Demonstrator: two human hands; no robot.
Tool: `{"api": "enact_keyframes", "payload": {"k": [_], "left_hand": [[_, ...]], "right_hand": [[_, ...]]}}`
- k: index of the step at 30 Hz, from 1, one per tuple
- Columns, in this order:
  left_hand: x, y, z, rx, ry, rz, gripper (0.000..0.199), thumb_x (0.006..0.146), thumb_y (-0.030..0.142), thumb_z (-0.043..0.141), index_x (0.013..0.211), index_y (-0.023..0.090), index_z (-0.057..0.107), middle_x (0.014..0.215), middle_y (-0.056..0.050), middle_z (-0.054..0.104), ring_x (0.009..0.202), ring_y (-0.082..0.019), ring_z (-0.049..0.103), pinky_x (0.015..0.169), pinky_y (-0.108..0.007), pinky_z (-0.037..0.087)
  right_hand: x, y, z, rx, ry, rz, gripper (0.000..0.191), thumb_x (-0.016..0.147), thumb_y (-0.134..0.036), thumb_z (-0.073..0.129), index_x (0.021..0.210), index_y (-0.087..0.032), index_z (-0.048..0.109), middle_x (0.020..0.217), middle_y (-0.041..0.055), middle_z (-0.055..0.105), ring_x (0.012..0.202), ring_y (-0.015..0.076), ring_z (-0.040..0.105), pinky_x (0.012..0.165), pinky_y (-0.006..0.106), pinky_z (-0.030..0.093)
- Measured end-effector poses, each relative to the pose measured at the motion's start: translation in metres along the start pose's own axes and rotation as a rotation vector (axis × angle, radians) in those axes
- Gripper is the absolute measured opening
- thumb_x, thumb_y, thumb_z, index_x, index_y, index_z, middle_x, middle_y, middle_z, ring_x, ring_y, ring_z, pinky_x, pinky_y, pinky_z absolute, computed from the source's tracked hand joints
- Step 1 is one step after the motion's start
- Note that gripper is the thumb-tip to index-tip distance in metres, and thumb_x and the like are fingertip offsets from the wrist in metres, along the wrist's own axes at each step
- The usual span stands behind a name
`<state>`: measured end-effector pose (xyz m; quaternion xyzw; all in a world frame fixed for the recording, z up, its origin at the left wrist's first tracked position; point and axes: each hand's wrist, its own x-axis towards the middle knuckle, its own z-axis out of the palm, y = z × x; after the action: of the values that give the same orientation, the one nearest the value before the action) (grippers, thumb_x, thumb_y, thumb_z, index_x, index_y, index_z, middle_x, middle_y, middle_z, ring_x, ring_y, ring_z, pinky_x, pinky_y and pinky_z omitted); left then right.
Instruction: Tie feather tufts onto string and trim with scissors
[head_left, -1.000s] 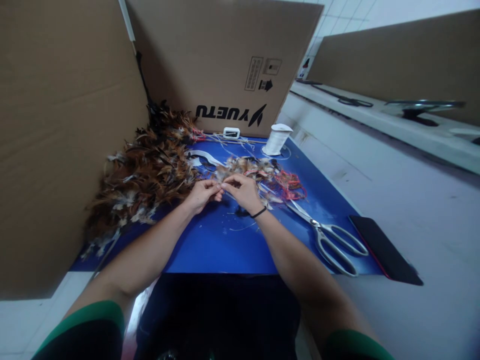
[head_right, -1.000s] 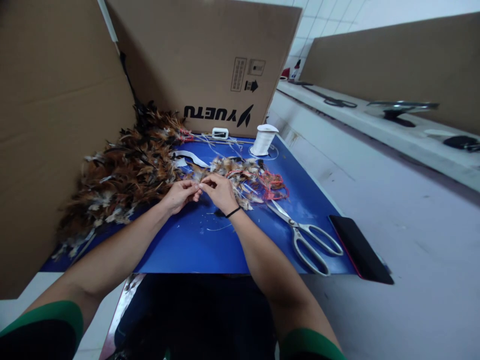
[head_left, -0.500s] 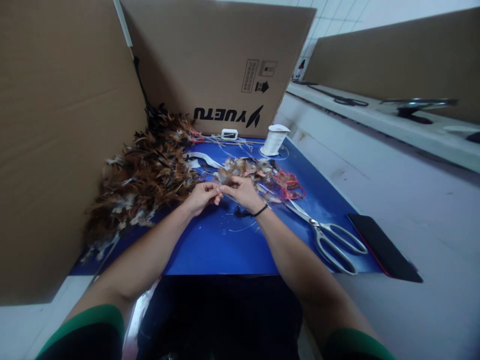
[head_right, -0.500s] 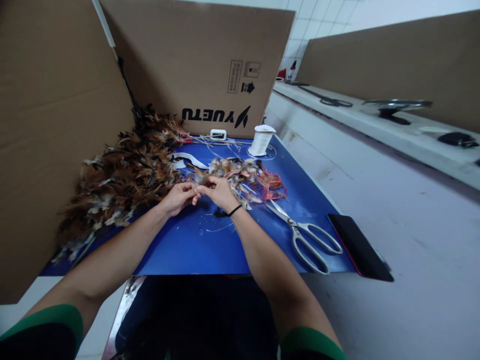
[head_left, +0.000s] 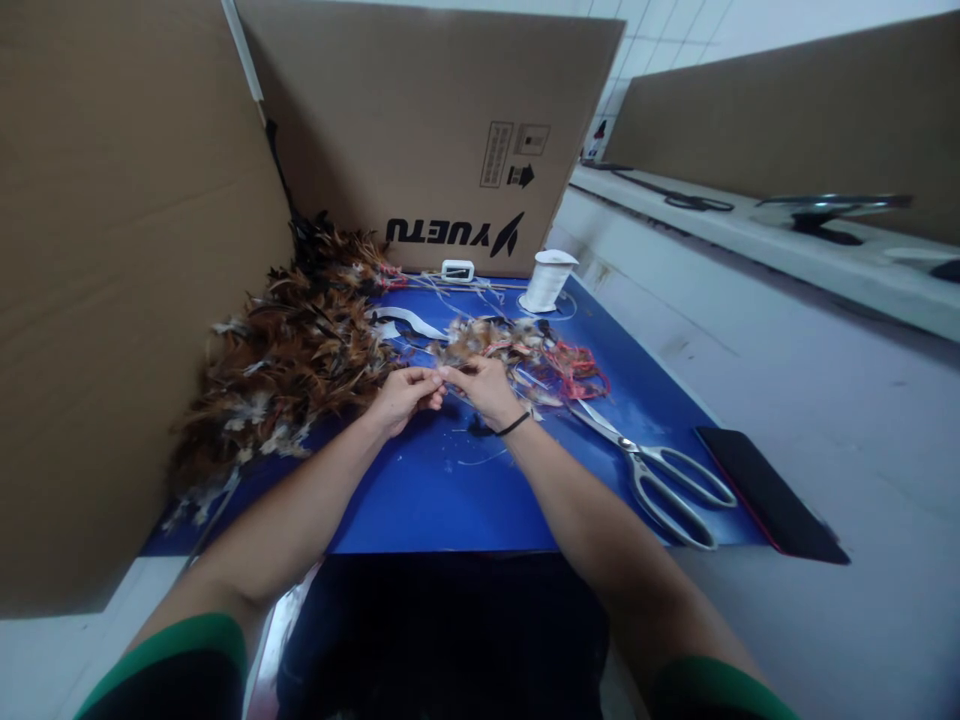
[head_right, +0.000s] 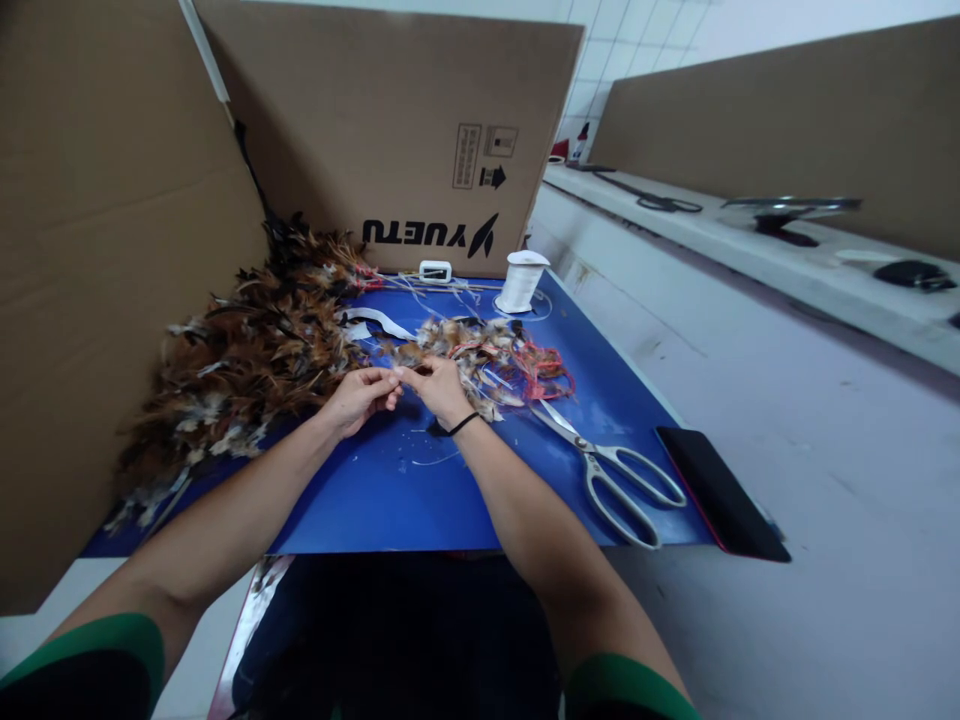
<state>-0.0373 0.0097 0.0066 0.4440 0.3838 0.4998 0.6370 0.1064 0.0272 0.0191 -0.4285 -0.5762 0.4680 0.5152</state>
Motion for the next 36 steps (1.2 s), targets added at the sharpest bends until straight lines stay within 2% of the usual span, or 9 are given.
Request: {"api": "enact_keyframes", "payload": {"k": [5, 11, 17, 19, 21, 25, 28, 32, 36], "left_hand": [[0.001, -0.004, 0.0, 0.183, 0.036, 0.169, 0.03, 0.065, 0.036, 0.077, 0.077, 0.011, 0.066, 0.056, 0.0, 0.062, 0.047, -0.009, 0.055, 0.054, -0.024, 0.047], [0.001, -0.007, -0.002, 0.53, 0.144, 0.364, 0.023, 0.078, 0.036, 0.063, 0.077, 0.014, 0.071, 0.052, 0.0, 0.061, 0.046, -0.011, 0.056, 0.052, -0.023, 0.044], [-0.002, -0.004, -0.003, 0.779, 0.212, 0.628, 0.021, 0.084, 0.03, 0.058, 0.074, 0.017, 0.072, 0.054, 0.0, 0.062, 0.052, -0.011, 0.057, 0.06, -0.024, 0.045], [-0.002, -0.004, -0.004, 0.794, 0.217, 0.659, 0.021, 0.083, 0.029, 0.059, 0.072, 0.017, 0.071, 0.053, 0.0, 0.062, 0.054, -0.012, 0.057, 0.062, -0.025, 0.045], [-0.001, -0.003, -0.004, 0.714, 0.206, 0.603, 0.02, 0.082, 0.031, 0.06, 0.072, 0.017, 0.071, 0.052, 0.001, 0.06, 0.051, -0.011, 0.055, 0.058, -0.025, 0.044], [0.002, -0.002, -0.004, 0.351, 0.141, 0.383, 0.02, 0.076, 0.036, 0.066, 0.072, 0.016, 0.068, 0.053, 0.002, 0.058, 0.044, -0.01, 0.051, 0.049, -0.024, 0.042], [0.004, 0.0, -0.005, 0.14, 0.078, 0.276, 0.025, 0.069, 0.038, 0.073, 0.067, 0.015, 0.064, 0.057, 0.002, 0.058, 0.046, -0.008, 0.05, 0.047, -0.023, 0.042], [0.002, 0.004, -0.004, 0.02, 0.024, 0.201, 0.031, 0.062, 0.039, 0.078, 0.068, 0.014, 0.061, 0.058, 0.002, 0.057, 0.046, -0.007, 0.05, 0.046, -0.021, 0.042], [0.0, 0.004, -0.005, -0.013, -0.051, 0.164, 0.033, 0.062, 0.039, 0.08, 0.07, 0.014, 0.059, 0.06, 0.002, 0.057, 0.047, -0.007, 0.051, 0.047, -0.02, 0.043]], "right_hand": [[-0.001, 0.004, 0.005, 0.091, 0.035, 0.08, 0.031, 0.056, -0.039, 0.075, 0.056, -0.015, 0.055, 0.047, -0.0048, 0.049, 0.043, 0.0059, 0.036, 0.043, 0.023, 0.027], [-0.003, 0.005, 0.01, 0.197, 0.063, 0.117, 0.03, 0.055, -0.037, 0.077, 0.058, -0.015, 0.056, 0.049, -0.0047, 0.05, 0.043, 0.0053, 0.038, 0.043, 0.022, 0.028], [-0.005, 0.002, 0.013, 0.221, 0.074, 0.113, 0.035, 0.054, -0.04, 0.078, 0.055, -0.016, 0.053, 0.045, -0.0058, 0.047, 0.042, 0.0054, 0.038, 0.042, 0.022, 0.029], [-0.006, 0.0, 0.013, 0.212, 0.076, 0.11, 0.037, 0.055, -0.042, 0.078, 0.055, -0.016, 0.052, 0.044, -0.0055, 0.047, 0.043, 0.0055, 0.039, 0.042, 0.022, 0.029], [-0.006, -0.001, 0.013, 0.209, 0.06, 0.097, 0.038, 0.054, -0.043, 0.079, 0.058, -0.016, 0.054, 0.047, -0.0049, 0.049, 0.044, 0.0055, 0.039, 0.043, 0.022, 0.03], [-0.005, -0.005, 0.008, 0.203, -0.031, 0.071, 0.04, 0.051, -0.043, 0.081, 0.071, -0.015, 0.06, 0.06, -0.0016, 0.06, 0.05, 0.007, 0.045, 0.045, 0.022, 0.032], [-0.001, -0.008, 0.003, 0.2, -0.054, 0.06, 0.044, 0.048, -0.043, 0.082, 0.076, -0.015, 0.061, 0.067, -0.0009, 0.063, 0.056, 0.0084, 0.05, 0.048, 0.021, 0.034], [0.003, -0.013, -0.008, 0.183, -0.09, 0.02, 0.044, 0.045, -0.039, 0.083, 0.075, -0.016, 0.06, 0.07, -0.0022, 0.063, 0.061, 0.0088, 0.053, 0.055, 0.023, 0.041], [0.004, -0.02, -0.024, 0.077, -0.18, -0.025, 0.036, 0.053, -0.037, 0.081, 0.075, -0.015, 0.062, 0.067, -0.0028, 0.061, 0.059, 0.0082, 0.052, 0.058, 0.024, 0.041]]}}
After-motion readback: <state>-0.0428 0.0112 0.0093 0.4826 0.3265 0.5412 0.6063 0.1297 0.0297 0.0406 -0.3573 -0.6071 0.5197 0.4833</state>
